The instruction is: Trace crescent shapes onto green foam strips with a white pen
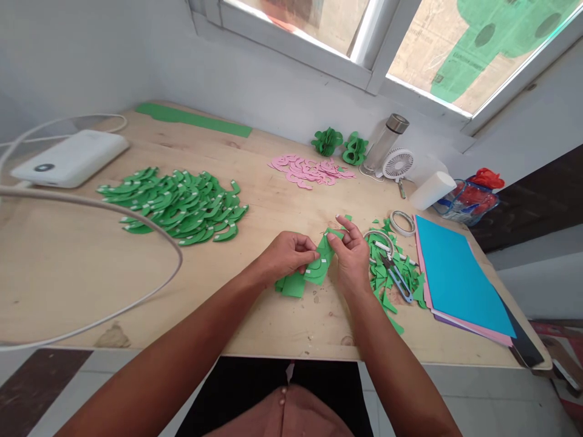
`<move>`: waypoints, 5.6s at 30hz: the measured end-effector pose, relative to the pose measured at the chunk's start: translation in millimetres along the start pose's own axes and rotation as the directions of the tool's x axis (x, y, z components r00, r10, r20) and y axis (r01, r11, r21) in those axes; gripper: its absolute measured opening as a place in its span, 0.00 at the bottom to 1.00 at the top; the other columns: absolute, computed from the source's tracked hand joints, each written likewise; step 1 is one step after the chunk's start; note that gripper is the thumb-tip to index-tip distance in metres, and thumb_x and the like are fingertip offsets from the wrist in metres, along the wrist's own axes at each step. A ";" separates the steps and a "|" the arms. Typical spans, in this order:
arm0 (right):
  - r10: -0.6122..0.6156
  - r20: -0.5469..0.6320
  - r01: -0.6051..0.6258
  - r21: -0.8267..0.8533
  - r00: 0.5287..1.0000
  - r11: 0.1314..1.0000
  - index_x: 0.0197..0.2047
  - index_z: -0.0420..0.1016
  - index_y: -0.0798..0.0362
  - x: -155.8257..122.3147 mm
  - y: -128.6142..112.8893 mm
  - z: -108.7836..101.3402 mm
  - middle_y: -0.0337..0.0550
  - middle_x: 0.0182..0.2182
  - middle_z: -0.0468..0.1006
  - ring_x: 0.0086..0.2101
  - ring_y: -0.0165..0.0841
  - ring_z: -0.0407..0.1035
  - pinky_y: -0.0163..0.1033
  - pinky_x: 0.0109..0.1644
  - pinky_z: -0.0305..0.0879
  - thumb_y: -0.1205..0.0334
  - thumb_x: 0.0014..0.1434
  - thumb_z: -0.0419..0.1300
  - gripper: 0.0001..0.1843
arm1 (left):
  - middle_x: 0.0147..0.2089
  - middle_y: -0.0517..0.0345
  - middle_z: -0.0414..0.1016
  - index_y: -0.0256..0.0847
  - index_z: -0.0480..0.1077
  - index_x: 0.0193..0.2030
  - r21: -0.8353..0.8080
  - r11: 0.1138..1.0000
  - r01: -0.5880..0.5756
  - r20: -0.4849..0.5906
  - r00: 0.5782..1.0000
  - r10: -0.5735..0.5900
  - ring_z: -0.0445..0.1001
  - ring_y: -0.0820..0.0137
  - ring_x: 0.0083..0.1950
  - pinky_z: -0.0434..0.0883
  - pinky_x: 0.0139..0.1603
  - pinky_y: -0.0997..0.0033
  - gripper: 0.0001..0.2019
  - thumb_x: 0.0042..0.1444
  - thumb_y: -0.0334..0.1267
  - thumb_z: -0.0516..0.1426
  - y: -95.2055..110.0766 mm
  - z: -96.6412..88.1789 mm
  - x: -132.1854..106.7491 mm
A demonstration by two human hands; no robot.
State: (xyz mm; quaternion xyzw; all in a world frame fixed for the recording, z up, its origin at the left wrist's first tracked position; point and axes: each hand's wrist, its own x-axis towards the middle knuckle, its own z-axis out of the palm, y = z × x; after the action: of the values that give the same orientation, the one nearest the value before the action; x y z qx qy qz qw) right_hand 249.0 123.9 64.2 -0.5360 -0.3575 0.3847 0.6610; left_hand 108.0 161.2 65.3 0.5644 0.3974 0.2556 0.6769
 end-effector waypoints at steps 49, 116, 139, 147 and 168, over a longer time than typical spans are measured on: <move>0.014 0.021 -0.015 0.036 1.000 0.999 0.48 0.75 0.51 -1.0 2.0 0.3 0.30 0.26 0.73 0.24 0.25 0.62 0.33 0.28 0.57 0.62 0.45 0.68 0.24 | 0.18 0.66 0.67 0.38 0.73 0.28 0.069 0.998 -0.003 0.097 0.995 -0.004 0.58 0.80 0.17 0.55 0.16 0.81 0.08 0.47 0.41 0.62 11.2 -10.9 -6.5; 0.067 0.159 -0.049 -0.115 0.985 0.992 0.52 0.72 0.52 -4.9 3.8 1.3 0.28 0.22 0.72 0.25 0.27 0.66 0.35 0.32 0.60 0.60 0.47 0.68 0.28 | 0.21 0.60 0.72 0.37 0.71 0.23 -0.244 0.962 -0.124 -0.232 0.971 0.066 0.69 0.74 0.24 0.63 0.24 0.76 0.12 0.39 0.43 0.66 9.3 -13.9 1.3; 0.027 0.059 -0.018 -0.150 0.998 0.989 0.52 0.71 0.55 -14.3 -17.2 -11.0 0.36 0.28 0.79 0.31 0.32 0.72 0.39 0.38 0.67 0.57 0.48 0.66 0.28 | 0.18 0.62 0.69 0.39 0.69 0.21 -0.161 0.980 -0.114 -0.204 0.976 0.080 0.64 0.76 0.20 0.60 0.21 0.77 0.13 0.36 0.44 0.66 15.9 -6.7 -4.6; 0.008 0.061 0.009 -0.279 0.998 0.960 0.56 0.71 0.52 -64.3 -16.5 -38.0 0.41 0.34 0.81 0.38 0.36 0.75 0.45 0.48 0.69 0.58 0.56 0.63 0.24 | 0.19 0.61 0.70 0.39 0.71 0.23 -0.141 0.988 -0.070 -0.168 0.985 0.046 0.64 0.76 0.20 0.61 0.21 0.76 0.12 0.41 0.46 0.65 10.7 2.8 -47.6; -0.041 0.722 0.635 -0.578 0.691 0.512 0.73 0.51 0.48 -106.7 3.4 -11.3 0.49 0.52 0.79 0.51 0.43 0.68 0.51 0.56 0.63 0.74 0.63 0.50 0.36 | 0.20 0.60 0.71 0.41 0.76 0.23 -0.158 0.985 0.063 -0.242 0.965 -0.101 0.66 0.74 0.22 0.64 0.22 0.77 0.15 0.44 0.51 0.68 -45.8 -23.7 -145.2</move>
State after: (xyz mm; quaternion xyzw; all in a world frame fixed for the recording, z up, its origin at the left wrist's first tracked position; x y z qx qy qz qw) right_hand 210.7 24.2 52.6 -0.5230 -0.7916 0.1887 0.2535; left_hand 3.4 48.6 56.1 0.4588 0.4822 0.3253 0.6717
